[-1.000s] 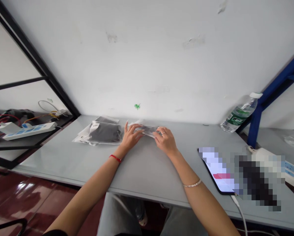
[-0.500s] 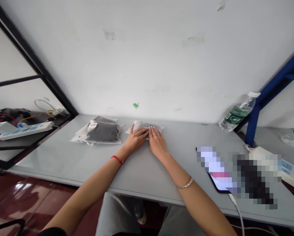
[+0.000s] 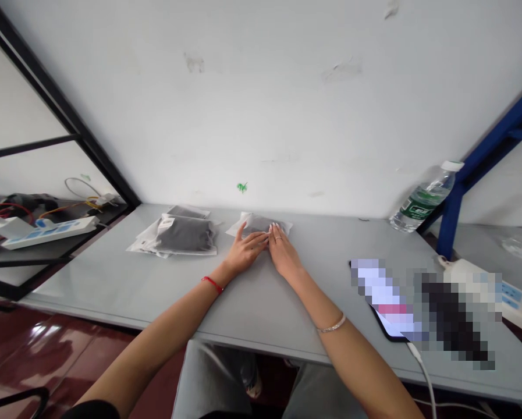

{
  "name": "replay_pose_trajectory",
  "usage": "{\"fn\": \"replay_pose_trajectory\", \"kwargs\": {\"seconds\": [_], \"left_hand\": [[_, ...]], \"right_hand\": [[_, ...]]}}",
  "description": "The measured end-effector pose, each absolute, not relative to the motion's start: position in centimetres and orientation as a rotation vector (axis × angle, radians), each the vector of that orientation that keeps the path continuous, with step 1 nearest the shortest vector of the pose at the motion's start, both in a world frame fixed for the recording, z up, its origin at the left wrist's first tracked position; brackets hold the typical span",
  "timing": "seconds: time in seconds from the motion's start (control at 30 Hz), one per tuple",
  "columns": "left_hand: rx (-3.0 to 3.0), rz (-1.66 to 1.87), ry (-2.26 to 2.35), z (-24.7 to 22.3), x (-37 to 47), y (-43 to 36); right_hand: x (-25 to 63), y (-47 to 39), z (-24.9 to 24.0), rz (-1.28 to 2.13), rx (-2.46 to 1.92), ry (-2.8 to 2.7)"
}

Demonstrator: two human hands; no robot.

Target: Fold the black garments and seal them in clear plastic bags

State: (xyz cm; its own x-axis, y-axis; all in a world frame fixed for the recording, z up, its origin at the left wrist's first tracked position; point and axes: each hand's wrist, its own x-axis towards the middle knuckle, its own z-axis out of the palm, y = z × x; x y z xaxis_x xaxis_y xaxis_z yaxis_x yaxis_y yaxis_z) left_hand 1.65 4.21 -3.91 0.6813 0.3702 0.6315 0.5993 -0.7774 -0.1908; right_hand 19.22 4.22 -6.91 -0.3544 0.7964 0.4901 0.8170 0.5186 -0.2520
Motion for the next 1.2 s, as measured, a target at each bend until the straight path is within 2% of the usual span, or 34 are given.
{"fn": "replay_pose_trajectory", "kwargs": {"seconds": [0.5,0.87,1.2], "left_hand": [[-2.401,-0.895,-0.786,-4.2,1.4,4.3],[-2.360,-1.018,-0.937,-2.5,-1.3,5.6],[-2.318,-1.106,-0.975,-1.6,-4.0,6.6]], "right_hand": [[19.9,4.3,-6.3,-0.055,-1.239,-2.274],[21.9,2.9,-2.5,-0.371,-1.318,-2.295],[24.2,3.2,-1.4,-0.375,-1.363,-2.258]]}}
